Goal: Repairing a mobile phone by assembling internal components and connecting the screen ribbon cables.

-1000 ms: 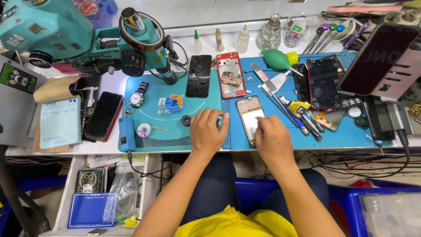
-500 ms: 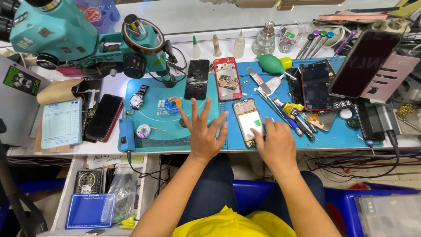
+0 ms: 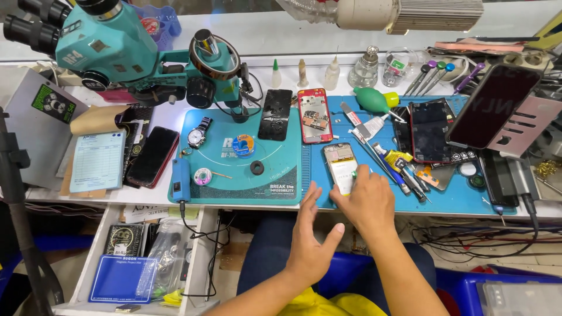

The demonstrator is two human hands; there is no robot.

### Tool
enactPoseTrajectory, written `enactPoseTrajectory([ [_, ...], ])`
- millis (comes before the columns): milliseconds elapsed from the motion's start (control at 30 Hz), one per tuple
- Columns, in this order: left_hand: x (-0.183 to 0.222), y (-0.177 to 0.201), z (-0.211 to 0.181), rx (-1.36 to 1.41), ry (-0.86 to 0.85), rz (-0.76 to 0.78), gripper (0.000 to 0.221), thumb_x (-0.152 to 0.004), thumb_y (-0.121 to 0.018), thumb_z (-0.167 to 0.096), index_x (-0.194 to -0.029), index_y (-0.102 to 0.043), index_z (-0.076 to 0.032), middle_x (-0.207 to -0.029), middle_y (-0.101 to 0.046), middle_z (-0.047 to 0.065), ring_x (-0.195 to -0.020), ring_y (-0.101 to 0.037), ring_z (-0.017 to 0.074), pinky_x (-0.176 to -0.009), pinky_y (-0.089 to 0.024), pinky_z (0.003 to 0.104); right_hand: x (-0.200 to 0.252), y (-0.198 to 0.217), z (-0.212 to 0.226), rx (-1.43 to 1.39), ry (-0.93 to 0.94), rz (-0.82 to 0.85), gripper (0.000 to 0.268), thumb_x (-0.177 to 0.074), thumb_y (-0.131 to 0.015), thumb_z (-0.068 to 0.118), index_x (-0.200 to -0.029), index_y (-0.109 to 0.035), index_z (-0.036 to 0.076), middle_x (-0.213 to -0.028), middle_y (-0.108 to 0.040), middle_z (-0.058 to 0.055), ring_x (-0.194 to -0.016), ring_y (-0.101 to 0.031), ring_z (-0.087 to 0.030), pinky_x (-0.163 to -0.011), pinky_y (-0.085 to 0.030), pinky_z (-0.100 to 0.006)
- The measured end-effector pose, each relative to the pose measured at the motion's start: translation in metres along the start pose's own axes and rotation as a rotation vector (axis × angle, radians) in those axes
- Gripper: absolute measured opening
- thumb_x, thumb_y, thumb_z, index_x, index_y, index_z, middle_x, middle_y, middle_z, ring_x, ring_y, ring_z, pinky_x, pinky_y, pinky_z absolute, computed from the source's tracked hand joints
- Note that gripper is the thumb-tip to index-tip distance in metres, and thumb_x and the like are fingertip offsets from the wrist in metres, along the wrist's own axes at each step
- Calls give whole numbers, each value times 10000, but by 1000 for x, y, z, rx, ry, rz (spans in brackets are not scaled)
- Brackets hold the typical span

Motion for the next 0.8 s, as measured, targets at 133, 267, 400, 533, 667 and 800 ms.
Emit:
enactPoseTrajectory([
  [133,-12,-29,60,683,672,121,799,-915,-650,-270,-1601,-251,-177,-1685,-266,131,-1505,-391,316,-1091,-491,460,10,46,-4,-377,-312,174,663,-762,-707,494,-1275,-597,87,-1029,-757,-130,-897,-722,-349,-694,-539,-492],
  [267,-52,-42,54,985,788,159,396,-984,-592,-286,-1344,-517,-140,-1260,-680,81,-1107,-671,202,-843,-566,366,33,50,2,-462,-203,80,604,-748,-750,478,-1196,-616,95,-949,-753,-83,-834,-697,-283,-687,-526,-459],
  [400,-89,-38,83,812,595,161,512,-936,-656,-165,-1425,-513,-118,-1285,-690,108,-1024,-695,198,-741,-583,297,49,72,16,-385,291,-430,463,-848,-835,258,-1153,-624,-20,-1071,-685,-156,-929,-641,-378,-782,-549,-483],
  [533,-105,-19,93,664,377,300,474,-974,-623,-162,-1428,-502,-95,-1323,-667,131,-1156,-674,243,-925,-615,397,45,76,14,-548,197,-277,426,-882,-778,277,-1210,-645,40,-1089,-722,-109,-944,-710,-237,-650,-606,-376],
  [667,-102,-15,111,636,322,365,486,-976,-645,-169,-1434,-507,-84,-1350,-655,129,-1195,-656,239,-989,-591,401,35,52,10,-565,206,-208,381,-946,-713,268,-1236,-657,28,-1054,-732,-104,-899,-724,-210,-747,-629,-376],
  [800,-100,-15,121,601,366,343,483,-957,-661,-168,-1412,-529,-77,-1321,-673,140,-1151,-674,237,-949,-609,394,28,48,16,-565,238,-207,337,-955,-709,222,-1235,-671,37,-1090,-723,-106,-891,-708,-204,-731,-630,-365],
])
Point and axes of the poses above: each hand's wrist, its own x-axis away from the middle knuckle, its own y-axis out of the back of the hand, z = x × y, the point moved 5 cm from there along -x, towards the middle knuckle
